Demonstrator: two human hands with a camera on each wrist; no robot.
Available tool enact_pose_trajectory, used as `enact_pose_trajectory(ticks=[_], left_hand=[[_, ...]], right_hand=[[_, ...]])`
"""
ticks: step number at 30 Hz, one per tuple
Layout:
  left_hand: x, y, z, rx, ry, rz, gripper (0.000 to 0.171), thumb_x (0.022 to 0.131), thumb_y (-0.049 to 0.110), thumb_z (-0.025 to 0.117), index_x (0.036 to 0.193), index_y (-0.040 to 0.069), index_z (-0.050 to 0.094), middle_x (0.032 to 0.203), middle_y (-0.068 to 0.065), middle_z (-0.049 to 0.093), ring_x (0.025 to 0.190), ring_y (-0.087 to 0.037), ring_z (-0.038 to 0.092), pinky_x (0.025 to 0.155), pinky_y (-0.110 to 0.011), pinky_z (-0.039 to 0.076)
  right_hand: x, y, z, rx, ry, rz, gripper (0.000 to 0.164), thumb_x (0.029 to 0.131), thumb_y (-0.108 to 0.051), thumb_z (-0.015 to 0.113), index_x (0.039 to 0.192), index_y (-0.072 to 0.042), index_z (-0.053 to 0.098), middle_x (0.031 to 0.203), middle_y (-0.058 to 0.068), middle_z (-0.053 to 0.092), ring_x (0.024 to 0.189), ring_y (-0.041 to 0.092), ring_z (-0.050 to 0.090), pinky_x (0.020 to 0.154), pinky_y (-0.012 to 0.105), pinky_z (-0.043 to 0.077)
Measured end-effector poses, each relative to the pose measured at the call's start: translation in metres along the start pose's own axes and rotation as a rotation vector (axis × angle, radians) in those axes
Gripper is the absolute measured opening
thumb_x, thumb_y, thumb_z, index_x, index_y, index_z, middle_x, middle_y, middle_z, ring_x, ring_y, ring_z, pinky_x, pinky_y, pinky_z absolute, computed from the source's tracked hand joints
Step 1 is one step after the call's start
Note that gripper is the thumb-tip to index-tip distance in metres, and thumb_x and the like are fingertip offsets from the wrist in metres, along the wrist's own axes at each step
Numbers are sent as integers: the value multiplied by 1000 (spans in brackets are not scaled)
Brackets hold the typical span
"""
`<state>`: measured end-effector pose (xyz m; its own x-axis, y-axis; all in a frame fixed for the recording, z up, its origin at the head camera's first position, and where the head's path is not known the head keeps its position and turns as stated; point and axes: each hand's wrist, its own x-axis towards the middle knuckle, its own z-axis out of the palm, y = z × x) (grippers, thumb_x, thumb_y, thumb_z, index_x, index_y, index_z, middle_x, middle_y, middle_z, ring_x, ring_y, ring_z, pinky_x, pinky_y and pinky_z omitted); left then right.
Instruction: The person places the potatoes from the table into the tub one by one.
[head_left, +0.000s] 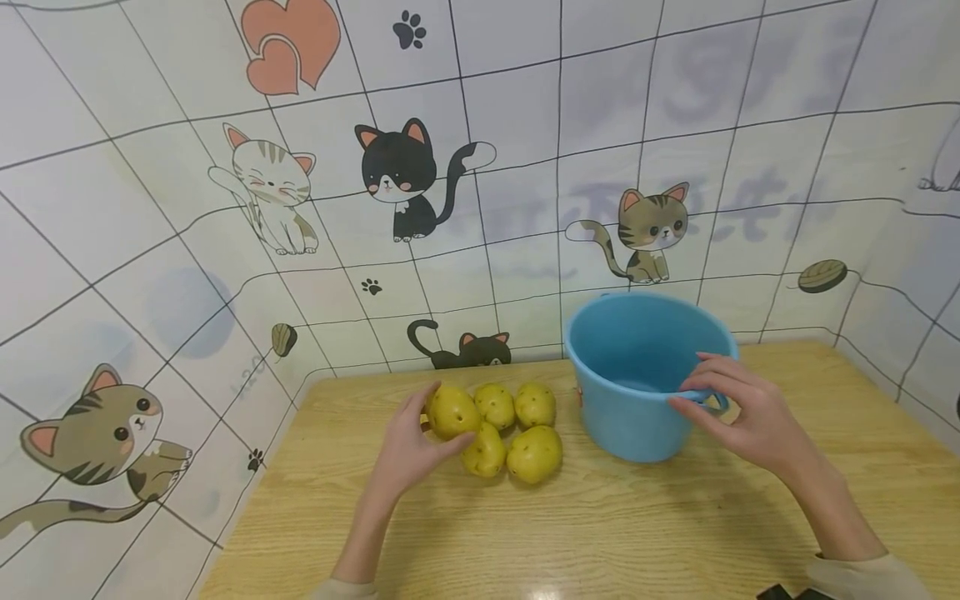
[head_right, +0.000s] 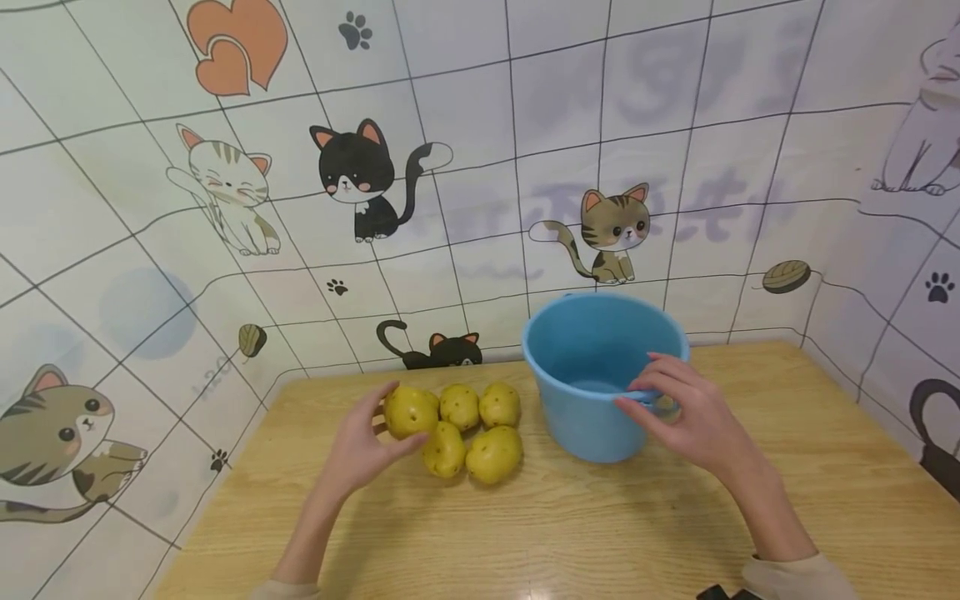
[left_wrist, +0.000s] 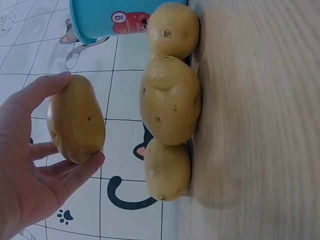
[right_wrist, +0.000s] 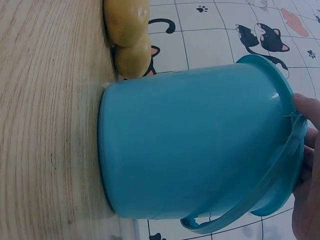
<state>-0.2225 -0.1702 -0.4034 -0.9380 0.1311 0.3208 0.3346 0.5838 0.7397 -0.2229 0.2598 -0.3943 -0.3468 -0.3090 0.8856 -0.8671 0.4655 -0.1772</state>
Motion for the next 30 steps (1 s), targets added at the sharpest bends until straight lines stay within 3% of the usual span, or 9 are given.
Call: enact_pose_trajectory(ticks=[19, 30], left_hand=[[28, 45, 7, -68, 50, 117, 90, 74, 31, 91, 149, 10, 46, 141, -8, 51, 119, -23, 55, 93, -35, 56], [45, 74, 13, -57, 56, 192, 91, 76, 32, 90, 151, 8, 44, 144, -12, 49, 118, -23, 56, 93, -35, 55]], right_hand=[[1, 0, 3, 25, 21, -9, 38, 96, -45, 66, 82, -10, 72, 82, 2, 65, 90, 10, 61, 113, 32, 39], [3, -1, 10, 49, 17, -20, 38, 96, -44, 67, 82, -9, 72, 84, 3, 66, 100, 5, 61, 112, 32, 39]])
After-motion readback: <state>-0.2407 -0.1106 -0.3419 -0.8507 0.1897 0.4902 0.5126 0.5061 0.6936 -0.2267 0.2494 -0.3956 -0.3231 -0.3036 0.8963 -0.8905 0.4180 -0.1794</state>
